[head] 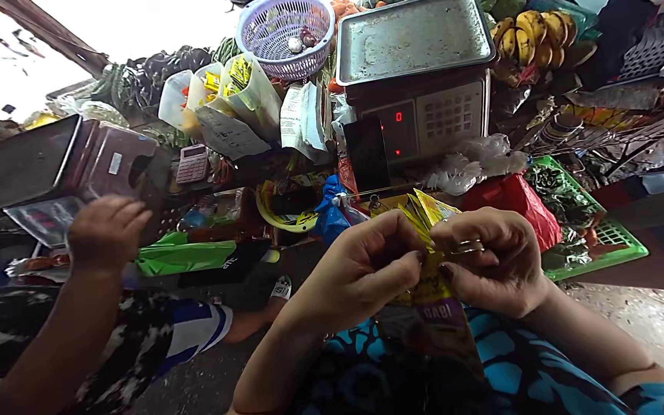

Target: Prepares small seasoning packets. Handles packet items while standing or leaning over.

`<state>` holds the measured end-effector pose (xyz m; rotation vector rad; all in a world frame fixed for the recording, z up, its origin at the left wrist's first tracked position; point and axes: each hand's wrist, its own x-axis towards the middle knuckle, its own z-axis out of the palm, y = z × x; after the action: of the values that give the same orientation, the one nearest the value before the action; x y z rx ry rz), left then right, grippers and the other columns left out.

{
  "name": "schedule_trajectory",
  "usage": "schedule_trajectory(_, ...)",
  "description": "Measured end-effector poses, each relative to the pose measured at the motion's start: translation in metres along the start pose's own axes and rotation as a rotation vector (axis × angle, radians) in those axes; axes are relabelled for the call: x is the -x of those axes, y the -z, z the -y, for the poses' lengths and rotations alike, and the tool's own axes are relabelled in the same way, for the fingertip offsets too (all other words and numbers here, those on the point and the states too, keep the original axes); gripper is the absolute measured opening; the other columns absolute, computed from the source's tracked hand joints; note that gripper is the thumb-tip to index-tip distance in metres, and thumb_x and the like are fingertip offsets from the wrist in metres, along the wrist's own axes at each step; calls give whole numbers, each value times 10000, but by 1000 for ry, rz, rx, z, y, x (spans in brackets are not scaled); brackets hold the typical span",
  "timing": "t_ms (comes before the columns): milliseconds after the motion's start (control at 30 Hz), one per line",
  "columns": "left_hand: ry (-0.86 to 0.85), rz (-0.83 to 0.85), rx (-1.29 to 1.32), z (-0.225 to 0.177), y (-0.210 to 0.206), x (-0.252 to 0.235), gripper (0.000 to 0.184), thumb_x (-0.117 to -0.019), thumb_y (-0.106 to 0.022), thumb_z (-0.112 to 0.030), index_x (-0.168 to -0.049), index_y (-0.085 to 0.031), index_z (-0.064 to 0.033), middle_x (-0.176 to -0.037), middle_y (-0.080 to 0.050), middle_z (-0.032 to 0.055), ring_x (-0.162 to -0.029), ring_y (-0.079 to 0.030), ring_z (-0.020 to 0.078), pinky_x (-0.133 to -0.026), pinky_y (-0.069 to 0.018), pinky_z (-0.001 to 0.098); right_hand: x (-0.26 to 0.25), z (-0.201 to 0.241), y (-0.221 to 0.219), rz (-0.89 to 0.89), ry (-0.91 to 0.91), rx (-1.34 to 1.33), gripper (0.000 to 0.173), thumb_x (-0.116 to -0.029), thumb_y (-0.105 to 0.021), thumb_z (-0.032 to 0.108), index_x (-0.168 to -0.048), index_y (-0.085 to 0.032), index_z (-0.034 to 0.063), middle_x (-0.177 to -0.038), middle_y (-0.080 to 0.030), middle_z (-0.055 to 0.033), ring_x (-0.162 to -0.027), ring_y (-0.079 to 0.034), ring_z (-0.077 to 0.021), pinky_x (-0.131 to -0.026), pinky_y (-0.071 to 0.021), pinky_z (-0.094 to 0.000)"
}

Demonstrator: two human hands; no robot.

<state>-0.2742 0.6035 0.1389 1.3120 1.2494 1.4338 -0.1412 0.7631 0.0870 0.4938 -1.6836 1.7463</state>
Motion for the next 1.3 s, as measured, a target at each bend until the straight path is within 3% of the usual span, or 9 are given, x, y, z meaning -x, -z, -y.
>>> schedule_trajectory(433,4,18,64,3,0,-7,103,-1004,-516,-25,-1021,-598,-84,-897,-654,-92,-833,-625,-40,-758,-536,153,-2,-2,2,-35,0,-35,136,-888,-652,38,-843,-554,122,-717,-503,110,-694,-464,99,-627,-380,-73)
schedule_trajectory(700,-76,-37,53,9,2,-7,101,-1035,-524,-45,-1088,-606,-70,-977,-678,-59,-895,-649,-13,-806,-559,182,-2,-2,8,-61,-30,-58,51,-919,-652,115,-955,-639,148,-765,-551,159,-731,-486,130,-662,-406,-53)
schedule_trajectory(900,-93,-169,-180,5,-1,-1,86,-1013,-596,-58,-1097,-584,-45,-902,-673,-26,-799,-648,14,-719,-564,175,0,-4,8,-79,-42,-68,119,-905,-743,194,-935,-628,183,-735,-504,163,-687,-454,116,-598,-366,-64)
schedule_trajectory(1100,-61,-176,-121,8,-7,0,138,-1026,-545,-27,-1162,-557,-49,-820,-640,-34,-734,-615,0,-688,-535,160,0,-4,4,-61,-51,-69,155,-875,-725,67,-896,-590,139,-731,-507,127,-687,-471,94,-614,-403,-79)
schedule_trajectory(1300,-55,-145,-2,9,-10,3,144,-1028,-537,-21,-1162,-591,-23,-942,-691,-5,-835,-663,21,-773,-574,200,3,-4,3,-61,-62,-79,161,-867,-746,94,-953,-620,146,-750,-539,132,-704,-505,90,-640,-445,-87)
